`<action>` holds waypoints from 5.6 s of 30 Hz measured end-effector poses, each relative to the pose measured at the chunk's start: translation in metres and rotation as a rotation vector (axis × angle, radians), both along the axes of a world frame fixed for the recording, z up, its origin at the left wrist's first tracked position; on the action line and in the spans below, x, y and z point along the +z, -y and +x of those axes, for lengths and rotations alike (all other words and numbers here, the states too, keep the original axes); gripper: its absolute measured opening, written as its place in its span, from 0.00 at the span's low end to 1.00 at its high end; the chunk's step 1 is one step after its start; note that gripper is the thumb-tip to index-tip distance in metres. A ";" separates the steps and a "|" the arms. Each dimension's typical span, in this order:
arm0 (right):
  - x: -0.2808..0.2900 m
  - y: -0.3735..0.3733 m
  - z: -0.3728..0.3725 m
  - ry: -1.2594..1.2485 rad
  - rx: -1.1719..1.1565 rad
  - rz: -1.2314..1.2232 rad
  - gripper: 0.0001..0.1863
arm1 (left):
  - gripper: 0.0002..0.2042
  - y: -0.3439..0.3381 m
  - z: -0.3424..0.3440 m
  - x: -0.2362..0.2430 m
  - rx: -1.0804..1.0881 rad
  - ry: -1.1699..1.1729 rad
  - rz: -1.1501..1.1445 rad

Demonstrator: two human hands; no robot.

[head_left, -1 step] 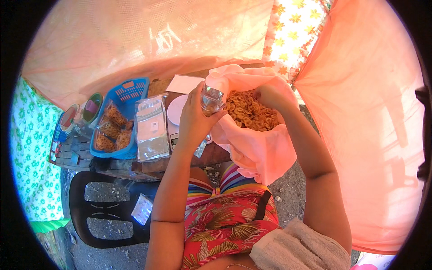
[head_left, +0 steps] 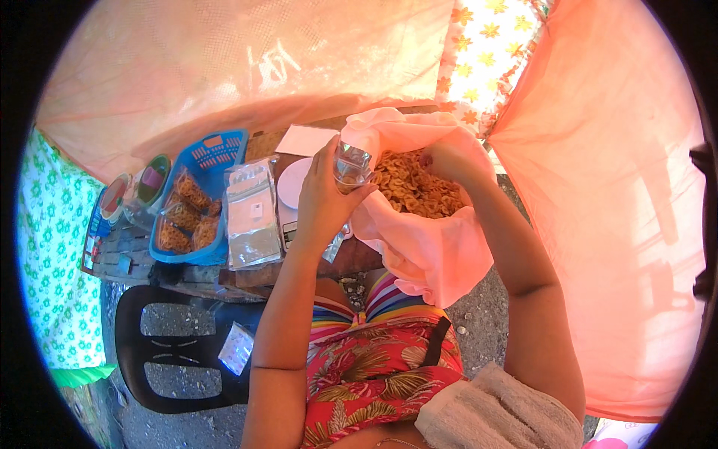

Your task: The person scoops a dry snack from a pink cloth bag into a small clear plastic bag, then places the filled bag on a digital scale to check the weight. They add more snack by hand to reach the target weight and continue adjusting the contents.

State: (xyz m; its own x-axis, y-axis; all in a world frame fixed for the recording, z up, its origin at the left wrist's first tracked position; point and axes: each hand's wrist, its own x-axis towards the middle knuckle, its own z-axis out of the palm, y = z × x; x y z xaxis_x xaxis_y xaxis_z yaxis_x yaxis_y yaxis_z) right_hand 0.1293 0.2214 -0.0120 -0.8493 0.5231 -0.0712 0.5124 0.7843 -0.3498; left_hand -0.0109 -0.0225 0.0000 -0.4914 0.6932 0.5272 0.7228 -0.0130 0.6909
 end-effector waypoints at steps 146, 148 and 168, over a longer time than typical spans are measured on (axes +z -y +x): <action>0.075 0.064 -0.001 -0.442 0.101 -0.577 0.10 | 0.42 -0.021 0.013 -0.014 -0.083 -0.122 0.025; 0.082 0.070 -0.001 -0.409 0.068 -0.510 0.10 | 0.42 -0.020 0.013 -0.012 -0.083 -0.074 0.007; 0.022 0.005 0.038 -0.152 -0.125 -0.648 0.09 | 0.43 -0.012 0.004 -0.015 -0.068 -0.053 0.013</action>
